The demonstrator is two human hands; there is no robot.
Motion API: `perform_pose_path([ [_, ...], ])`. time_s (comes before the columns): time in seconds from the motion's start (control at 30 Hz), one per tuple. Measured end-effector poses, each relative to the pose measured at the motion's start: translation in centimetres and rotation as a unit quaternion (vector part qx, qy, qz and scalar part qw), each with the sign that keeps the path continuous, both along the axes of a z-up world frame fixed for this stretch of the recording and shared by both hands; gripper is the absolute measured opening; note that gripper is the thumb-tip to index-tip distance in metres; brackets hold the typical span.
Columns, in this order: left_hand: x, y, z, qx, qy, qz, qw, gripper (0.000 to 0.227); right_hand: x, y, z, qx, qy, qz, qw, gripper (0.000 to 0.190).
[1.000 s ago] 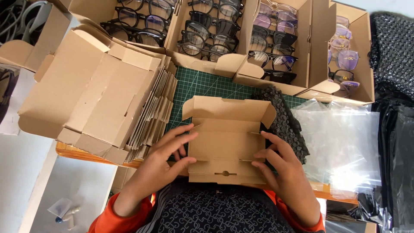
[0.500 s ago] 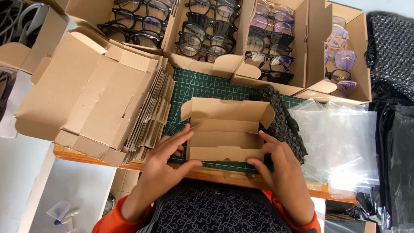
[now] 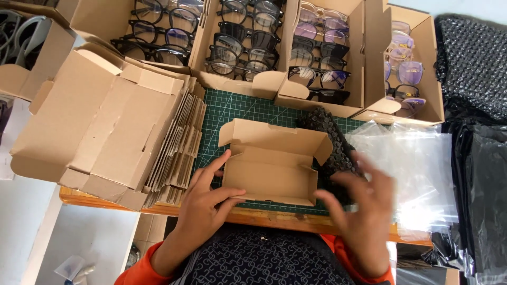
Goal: The person cleans a pair of black sunglasses with a dark cloth, then places them into a small transparent plastic bag. They wrap the bagged sunglasses in a sheet of black bubble wrap and place it into a small cardboard box. Finally, the person puts the box into a black shipping mailer and seals it.
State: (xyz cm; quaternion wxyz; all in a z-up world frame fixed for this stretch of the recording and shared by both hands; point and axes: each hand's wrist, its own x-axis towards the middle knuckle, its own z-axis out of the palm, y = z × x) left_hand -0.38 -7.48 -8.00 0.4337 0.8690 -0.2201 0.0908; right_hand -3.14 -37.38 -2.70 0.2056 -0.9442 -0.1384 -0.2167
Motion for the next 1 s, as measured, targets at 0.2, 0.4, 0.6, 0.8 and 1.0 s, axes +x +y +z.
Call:
perform_pose_path([
  [0.2,0.2,-0.4,-0.2,-0.019,-0.010,0.041,0.999,0.006,0.2,-2.2,-0.7,-0.007,0.066,-0.094,0.993,0.066],
  [0.4,0.2,-0.5,-0.2,0.006,0.005,0.061,0.998,0.005,-0.3,-2.0,-0.5,0.033,0.027,-0.120,0.992,0.036],
  [0.6,0.3,-0.2,-0.2,-0.012,-0.025,0.033,0.999,0.005,-0.8,-1.0,-0.1,0.144,-0.130,-0.107,0.975,0.024],
  [0.8,0.4,0.1,-0.3,-0.013,-0.028,0.003,1.000,0.007,1.2,3.1,1.6,-0.003,-0.052,0.124,0.991,0.013],
  [1.0,0.3,0.3,-0.2,0.001,-0.009,-0.012,1.000,0.006,2.2,4.1,0.9,-0.033,0.049,0.198,0.978,0.014],
])
